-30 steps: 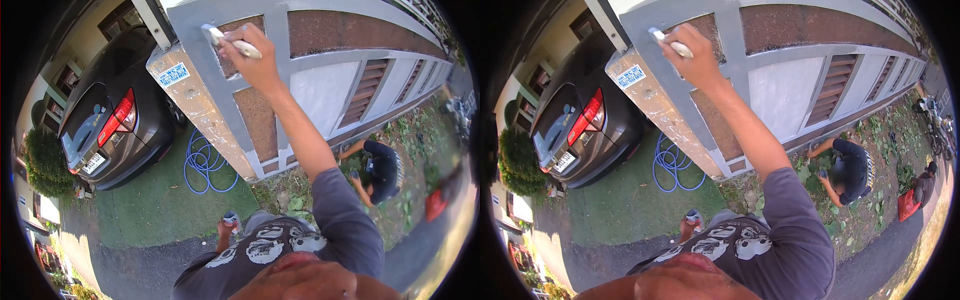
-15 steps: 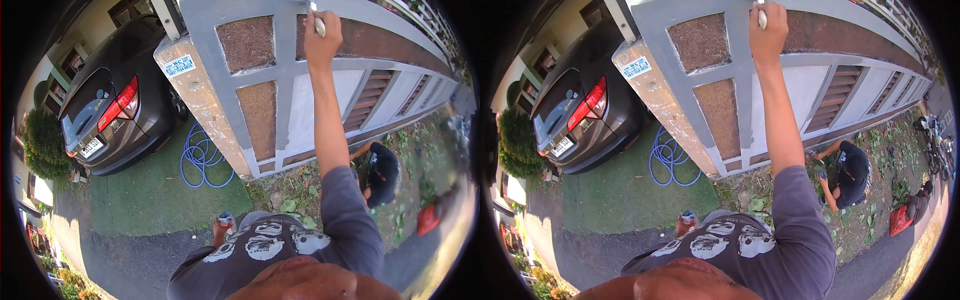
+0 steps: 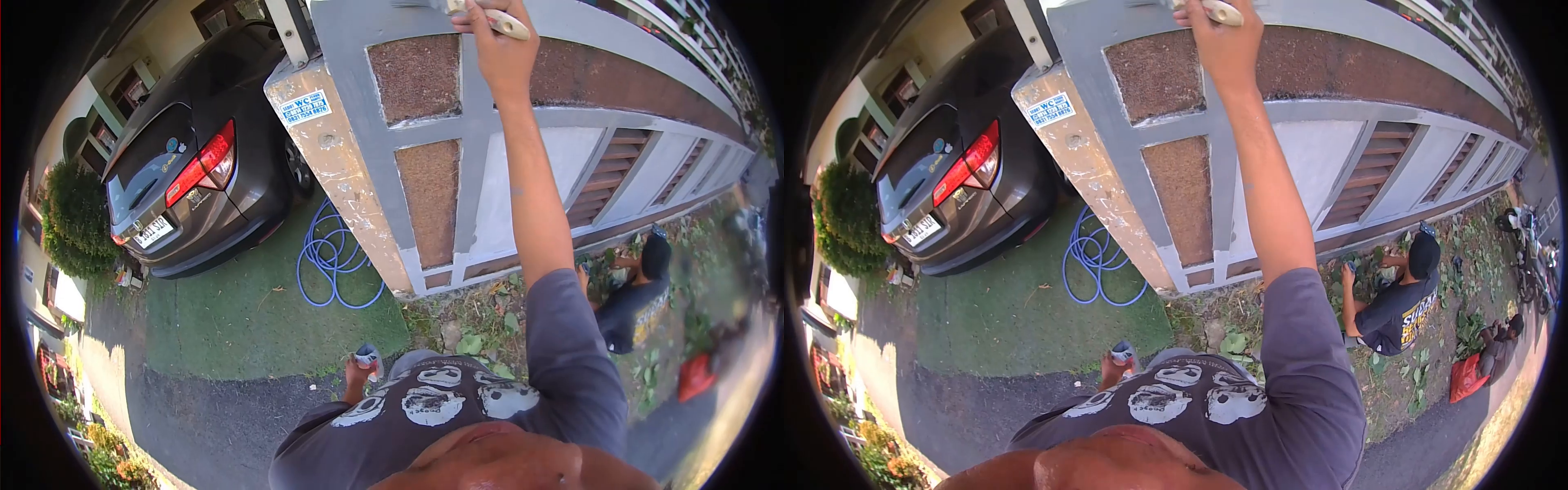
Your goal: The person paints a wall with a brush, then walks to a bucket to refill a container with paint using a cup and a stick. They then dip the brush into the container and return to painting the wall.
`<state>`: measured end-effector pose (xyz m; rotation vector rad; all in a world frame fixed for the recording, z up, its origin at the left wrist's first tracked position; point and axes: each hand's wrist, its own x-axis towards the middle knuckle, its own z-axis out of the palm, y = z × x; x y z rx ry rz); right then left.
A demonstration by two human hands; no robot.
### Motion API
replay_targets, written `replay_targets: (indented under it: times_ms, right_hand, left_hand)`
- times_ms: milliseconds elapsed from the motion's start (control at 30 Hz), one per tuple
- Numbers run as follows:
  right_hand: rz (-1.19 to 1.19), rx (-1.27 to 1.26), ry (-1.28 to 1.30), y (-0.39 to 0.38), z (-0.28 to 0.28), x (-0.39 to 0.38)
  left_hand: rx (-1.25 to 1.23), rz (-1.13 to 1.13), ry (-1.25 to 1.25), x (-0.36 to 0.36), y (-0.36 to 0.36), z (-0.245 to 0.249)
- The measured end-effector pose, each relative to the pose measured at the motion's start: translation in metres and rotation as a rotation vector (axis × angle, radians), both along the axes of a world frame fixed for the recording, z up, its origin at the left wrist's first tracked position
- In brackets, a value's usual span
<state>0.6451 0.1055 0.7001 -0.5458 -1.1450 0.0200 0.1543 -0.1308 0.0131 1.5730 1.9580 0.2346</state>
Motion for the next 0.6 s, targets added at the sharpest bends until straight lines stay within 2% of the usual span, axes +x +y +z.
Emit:
replay_targets:
  times_ms: [33,133,167,233,333,400,467,500,567,600]
  right_hand:
    - [-0.223,0.113,-0.123,-0.01,-0.002,0.02]
    - [-0.558,0.223,-0.019,-0.02,-0.013,0.088]
    - [-0.551,0.223,-0.023,-0.026,-0.015,0.098]
    - [-1.013,0.191,-0.119,-0.036,-0.017,0.106]
    - [-0.939,0.197,-0.203,-0.016,-0.012,0.068]
    - [-0.848,0.289,-0.274,0.001,-0.008,0.014]
    - [-0.652,0.199,-0.329,-0.015,0.0,-0.059]
    - [-0.421,0.238,-0.358,-0.013,0.001,-0.084]
    - [-0.159,0.314,-0.34,-0.016,0.003,-0.121]
    - [-0.165,0.316,-0.333,-0.015,0.004,-0.121]
  left_hand:
    - [-0.01,-0.016,0.012,-0.002,-0.001,-0.007]
    - [0.014,-0.034,-0.029,-0.009,-0.006,-0.02]
    - [0.013,-0.028,-0.033,-0.009,-0.007,-0.019]
    - [-0.029,0.019,-0.008,-0.006,-0.012,-0.012]
    - [-0.042,0.035,-0.044,-0.004,-0.015,-0.001]
    - [0.002,0.019,-0.01,-0.012,-0.016,-0.016]
    - [-0.008,0.047,-0.062,-0.01,-0.016,-0.016]
    - [-0.007,0.045,-0.058,-0.008,-0.016,-0.015]
    - [-0.028,0.049,-0.067,-0.009,-0.016,-0.009]
    - [-0.024,0.045,-0.059,-0.012,-0.015,-0.011]
